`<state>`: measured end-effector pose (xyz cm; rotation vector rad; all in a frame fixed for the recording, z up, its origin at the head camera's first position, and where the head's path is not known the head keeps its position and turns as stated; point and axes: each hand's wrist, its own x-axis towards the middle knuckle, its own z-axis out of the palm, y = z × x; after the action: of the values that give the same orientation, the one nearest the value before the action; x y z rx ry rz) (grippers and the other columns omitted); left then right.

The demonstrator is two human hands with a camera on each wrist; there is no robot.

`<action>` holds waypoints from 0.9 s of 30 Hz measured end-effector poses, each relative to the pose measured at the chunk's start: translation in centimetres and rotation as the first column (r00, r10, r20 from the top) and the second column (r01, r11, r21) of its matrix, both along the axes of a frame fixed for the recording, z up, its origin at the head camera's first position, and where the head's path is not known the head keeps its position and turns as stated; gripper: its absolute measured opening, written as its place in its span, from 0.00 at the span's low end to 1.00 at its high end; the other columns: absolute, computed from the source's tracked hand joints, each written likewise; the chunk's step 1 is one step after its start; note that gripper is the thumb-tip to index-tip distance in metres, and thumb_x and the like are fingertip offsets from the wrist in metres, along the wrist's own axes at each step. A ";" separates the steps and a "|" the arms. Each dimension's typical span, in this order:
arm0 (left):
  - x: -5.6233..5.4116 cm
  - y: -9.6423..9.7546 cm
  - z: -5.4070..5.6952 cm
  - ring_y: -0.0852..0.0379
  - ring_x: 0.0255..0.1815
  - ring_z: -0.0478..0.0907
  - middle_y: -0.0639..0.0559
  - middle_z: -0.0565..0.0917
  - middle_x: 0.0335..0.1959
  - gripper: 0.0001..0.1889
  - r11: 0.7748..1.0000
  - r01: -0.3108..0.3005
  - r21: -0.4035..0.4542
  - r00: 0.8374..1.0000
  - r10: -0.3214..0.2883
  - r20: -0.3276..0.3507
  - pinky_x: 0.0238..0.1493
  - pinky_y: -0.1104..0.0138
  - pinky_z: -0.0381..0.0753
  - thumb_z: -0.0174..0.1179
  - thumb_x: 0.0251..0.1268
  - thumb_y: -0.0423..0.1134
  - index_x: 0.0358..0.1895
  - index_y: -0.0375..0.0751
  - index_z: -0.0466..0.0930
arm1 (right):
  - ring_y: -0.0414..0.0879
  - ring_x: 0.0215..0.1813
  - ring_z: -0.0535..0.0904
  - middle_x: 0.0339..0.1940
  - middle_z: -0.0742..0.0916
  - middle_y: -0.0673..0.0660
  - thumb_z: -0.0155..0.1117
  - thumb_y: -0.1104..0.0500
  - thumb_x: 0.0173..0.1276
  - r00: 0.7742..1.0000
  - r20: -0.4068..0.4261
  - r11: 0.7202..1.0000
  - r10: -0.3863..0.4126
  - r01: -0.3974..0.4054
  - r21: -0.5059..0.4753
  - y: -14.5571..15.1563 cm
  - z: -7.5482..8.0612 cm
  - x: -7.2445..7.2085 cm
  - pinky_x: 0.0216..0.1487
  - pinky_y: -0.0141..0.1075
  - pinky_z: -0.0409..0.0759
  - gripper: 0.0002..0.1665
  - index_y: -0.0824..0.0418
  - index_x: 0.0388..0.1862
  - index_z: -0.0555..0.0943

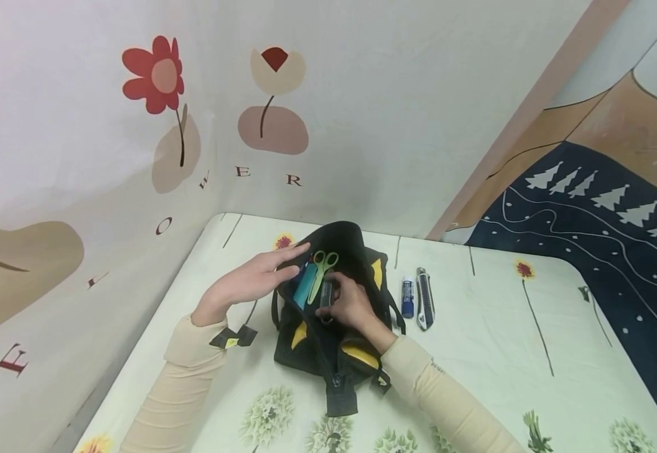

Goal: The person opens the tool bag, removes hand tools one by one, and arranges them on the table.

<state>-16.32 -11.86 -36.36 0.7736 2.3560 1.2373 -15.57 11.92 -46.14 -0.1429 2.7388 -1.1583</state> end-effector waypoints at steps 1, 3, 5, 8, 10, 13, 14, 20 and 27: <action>0.0 0.0 0.0 0.42 0.92 0.47 0.42 0.51 0.92 0.33 1.000 0.000 0.000 1.000 0.000 0.000 0.88 0.44 0.51 0.48 0.91 0.39 0.91 0.39 0.54 | 0.43 0.30 0.78 0.34 0.84 0.54 0.91 0.63 0.58 1.000 0.005 1.000 -0.003 0.003 0.000 0.0 0.0 0.0 0.39 0.38 0.77 0.42 0.58 0.72 0.84; 0.0 0.0 0.0 0.42 0.92 0.47 0.42 0.51 0.92 0.33 1.000 0.001 0.001 1.000 -0.001 0.001 0.88 0.44 0.51 0.48 0.91 0.39 0.91 0.39 0.54 | 0.43 0.30 0.78 0.34 0.83 0.53 0.91 0.62 0.58 1.000 0.009 1.000 -0.004 0.004 0.005 0.1 0.1 0.0 0.41 0.39 0.77 0.42 0.58 0.71 0.84; 0.0 0.0 0.0 0.42 0.93 0.47 0.42 0.51 0.93 0.33 1.000 0.002 0.002 1.000 -0.002 0.003 0.88 0.44 0.51 0.47 0.92 0.40 0.91 0.39 0.54 | 0.43 0.30 0.77 0.33 0.83 0.53 0.91 0.62 0.59 1.000 0.010 1.000 -0.002 0.002 0.010 0.1 0.3 0.1 0.41 0.39 0.76 0.41 0.57 0.71 0.85; 0.0 0.0 0.0 0.42 0.93 0.47 0.42 0.51 0.93 0.33 1.000 0.005 0.006 1.000 -0.005 0.007 0.88 0.44 0.51 0.47 0.92 0.39 0.91 0.38 0.53 | 0.43 0.30 0.76 0.33 0.83 0.53 0.90 0.62 0.60 1.000 0.002 1.000 -0.001 0.001 0.013 0.3 0.6 0.2 0.41 0.39 0.76 0.40 0.58 0.71 0.85; 0.1 0.0 0.0 0.42 0.93 0.47 0.42 0.51 0.93 0.33 1.000 0.004 0.003 1.000 -0.004 0.007 0.88 0.44 0.51 0.47 0.92 0.40 0.91 0.38 0.54 | 0.43 0.30 0.77 0.33 0.83 0.53 0.90 0.62 0.60 1.000 -0.008 1.000 -0.003 0.003 0.011 0.5 0.9 0.4 0.40 0.39 0.76 0.39 0.58 0.71 0.85; 0.1 0.1 0.0 0.41 0.92 0.47 0.42 0.51 0.92 0.33 1.000 0.002 -0.001 1.000 -0.002 0.004 0.88 0.43 0.51 0.47 0.92 0.40 0.91 0.38 0.54 | 0.42 0.29 0.78 0.32 0.84 0.53 0.90 0.63 0.60 1.000 -0.022 1.000 -0.005 0.005 -0.005 0.7 1.4 0.6 0.40 0.39 0.77 0.40 0.59 0.71 0.85; 0.0 0.1 0.0 0.41 0.92 0.47 0.41 0.51 0.92 0.33 1.000 0.002 -0.002 1.000 -0.002 0.003 0.88 0.43 0.51 0.47 0.92 0.40 0.91 0.38 0.54 | 0.42 0.29 0.79 0.32 0.84 0.53 0.90 0.63 0.60 1.000 -0.028 1.000 -0.003 0.003 -0.013 0.9 1.6 0.6 0.40 0.40 0.78 0.40 0.59 0.71 0.84; 0.0 0.1 0.0 0.40 0.92 0.47 0.41 0.51 0.92 0.33 1.000 0.004 -0.008 1.000 -0.004 -0.005 0.88 0.43 0.51 0.47 0.91 0.40 0.91 0.38 0.54 | 0.43 0.34 0.82 0.36 0.86 0.55 0.89 0.65 0.61 0.996 -0.083 0.999 0.008 -0.013 -0.052 1.6 2.5 0.9 0.44 0.44 0.83 0.40 0.60 0.72 0.84; 0.0 0.1 0.0 0.40 0.92 0.47 0.40 0.50 0.93 0.33 1.000 0.007 -0.014 1.000 -0.008 -0.004 0.88 0.43 0.51 0.47 0.92 0.40 0.91 0.39 0.53 | 0.43 0.37 0.83 0.39 0.87 0.56 0.88 0.65 0.62 0.994 -0.110 0.996 0.015 -0.025 -0.086 2.1 3.2 1.2 0.48 0.47 0.85 0.41 0.61 0.74 0.82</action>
<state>-16.28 -11.72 -36.34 0.7807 2.3606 1.2161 -14.38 14.02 -42.97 -0.2513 2.7729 -1.3026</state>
